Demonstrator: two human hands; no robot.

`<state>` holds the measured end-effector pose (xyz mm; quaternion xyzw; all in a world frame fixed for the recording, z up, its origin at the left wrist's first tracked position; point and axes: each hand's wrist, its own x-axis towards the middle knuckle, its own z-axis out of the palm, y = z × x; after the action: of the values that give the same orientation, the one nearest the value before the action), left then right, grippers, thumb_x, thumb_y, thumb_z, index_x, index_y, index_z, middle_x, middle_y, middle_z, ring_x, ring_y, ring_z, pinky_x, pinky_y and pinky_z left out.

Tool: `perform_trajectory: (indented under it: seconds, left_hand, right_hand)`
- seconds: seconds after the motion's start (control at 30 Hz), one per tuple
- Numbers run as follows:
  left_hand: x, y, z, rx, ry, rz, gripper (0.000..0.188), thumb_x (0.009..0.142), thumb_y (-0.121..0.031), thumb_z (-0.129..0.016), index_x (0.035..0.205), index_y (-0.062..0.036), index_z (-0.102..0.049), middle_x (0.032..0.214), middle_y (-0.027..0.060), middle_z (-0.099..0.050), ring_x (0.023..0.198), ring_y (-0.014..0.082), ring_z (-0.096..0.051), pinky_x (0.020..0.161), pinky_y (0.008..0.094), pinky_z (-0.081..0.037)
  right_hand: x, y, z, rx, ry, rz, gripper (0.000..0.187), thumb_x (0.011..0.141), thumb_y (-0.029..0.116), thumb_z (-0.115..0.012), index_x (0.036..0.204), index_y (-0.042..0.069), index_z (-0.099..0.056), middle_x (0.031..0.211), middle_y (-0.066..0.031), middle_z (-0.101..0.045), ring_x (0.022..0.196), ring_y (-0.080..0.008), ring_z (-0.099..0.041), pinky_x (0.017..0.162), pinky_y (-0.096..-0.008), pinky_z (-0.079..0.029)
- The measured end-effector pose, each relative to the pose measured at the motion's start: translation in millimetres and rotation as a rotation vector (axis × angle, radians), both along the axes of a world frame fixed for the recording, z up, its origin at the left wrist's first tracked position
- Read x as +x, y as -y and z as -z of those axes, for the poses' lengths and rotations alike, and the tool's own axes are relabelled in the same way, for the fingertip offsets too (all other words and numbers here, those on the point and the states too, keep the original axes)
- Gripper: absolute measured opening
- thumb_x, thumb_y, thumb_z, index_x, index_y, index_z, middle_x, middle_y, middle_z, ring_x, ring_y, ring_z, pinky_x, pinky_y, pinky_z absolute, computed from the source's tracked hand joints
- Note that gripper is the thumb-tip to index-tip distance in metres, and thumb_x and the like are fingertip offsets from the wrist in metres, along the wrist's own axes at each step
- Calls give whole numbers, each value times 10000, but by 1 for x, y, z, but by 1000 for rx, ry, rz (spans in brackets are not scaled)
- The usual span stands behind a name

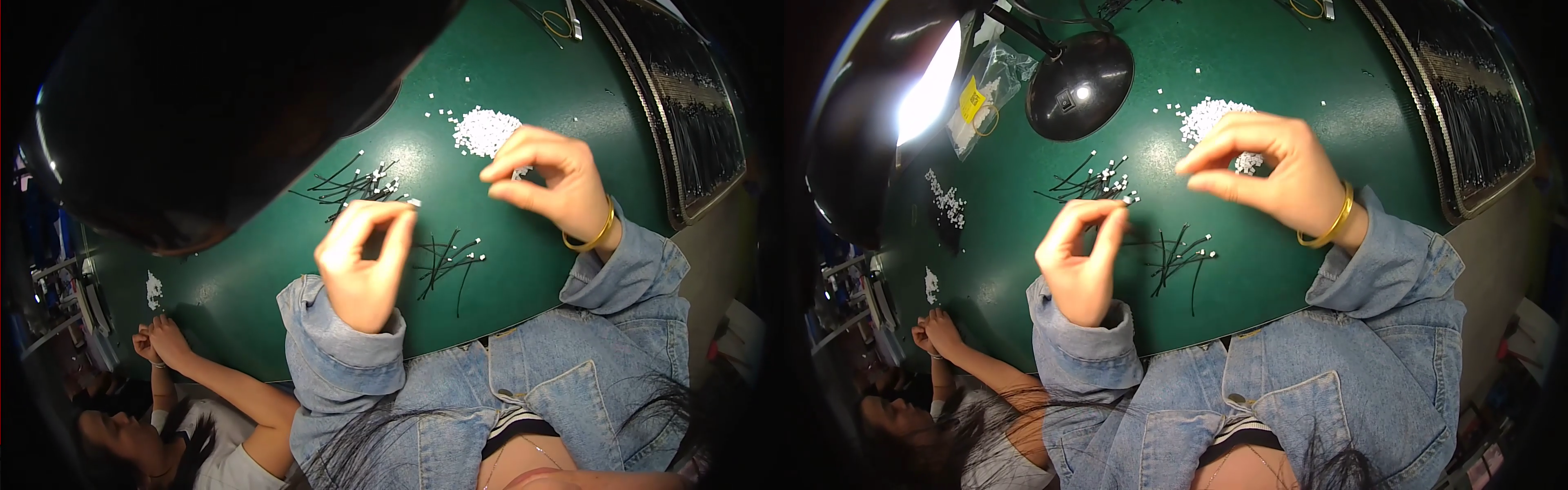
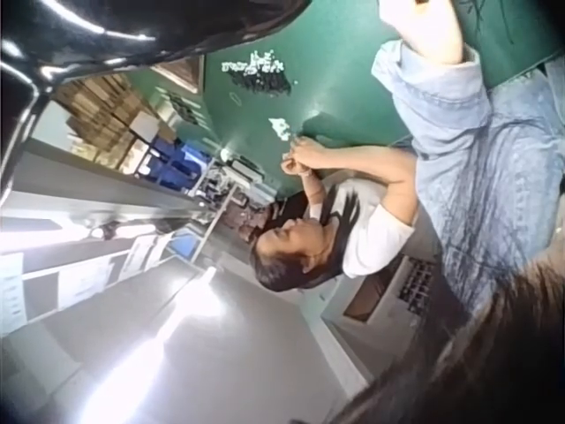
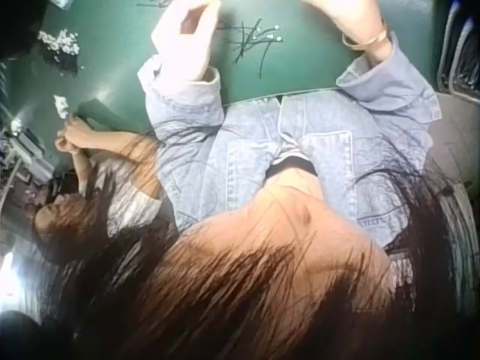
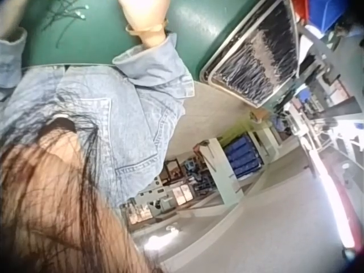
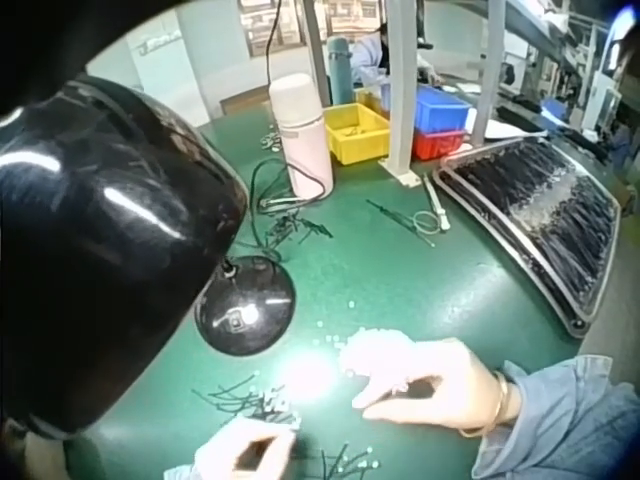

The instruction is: The person assembles small electronic components by hand at a workbench, working with white beads and black pins.

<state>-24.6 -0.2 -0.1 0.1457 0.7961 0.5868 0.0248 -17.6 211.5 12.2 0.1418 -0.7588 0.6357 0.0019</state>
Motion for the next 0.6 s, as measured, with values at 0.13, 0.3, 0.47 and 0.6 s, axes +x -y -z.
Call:
perform_trajectory:
  seconds: [0.13, 0.3, 0.47, 0.6]
  left_hand:
    - [-4, 2, -1, -487, -362, -92, 114, 655, -16, -639, 751, -26, -579, 747, 64, -516, 707, 207, -499, 642, 300, -378]
    - [8, -6, -6, -639, -308, 195, 124, 609, -61, -663, 669, -63, -555, 704, 45, -469, 703, 217, -442, 671, 306, -303]
    - [13, -13, 3, -632, -329, 231, 149, 594, -82, -674, 649, -76, -537, 666, 43, -437, 683, 207, -427, 675, 296, -274]
    - [14, -17, -2, -633, -287, 286, 120, 640, -37, -651, 670, -49, -535, 649, 35, -480, 653, 170, -472, 654, 287, -338]
  right_hand:
    - [-8, -8, 5, 104, -33, 147, 98, 669, -12, -653, 763, 12, -639, 757, -62, -588, 710, -140, -543, 641, -241, -428]
    - [-18, -13, 17, 414, -235, 160, 132, 654, 4, -654, 779, 43, -641, 757, -34, -570, 715, -156, -521, 642, -252, -419]
    - [-18, -11, 25, 649, -412, 151, 141, 623, 38, -671, 756, 57, -628, 727, -12, -541, 729, -173, -494, 624, -269, -409]
    - [-21, -10, 33, 715, -488, 166, 126, 625, 56, -671, 737, 54, -612, 708, -10, -526, 742, -169, -481, 616, -275, -407]
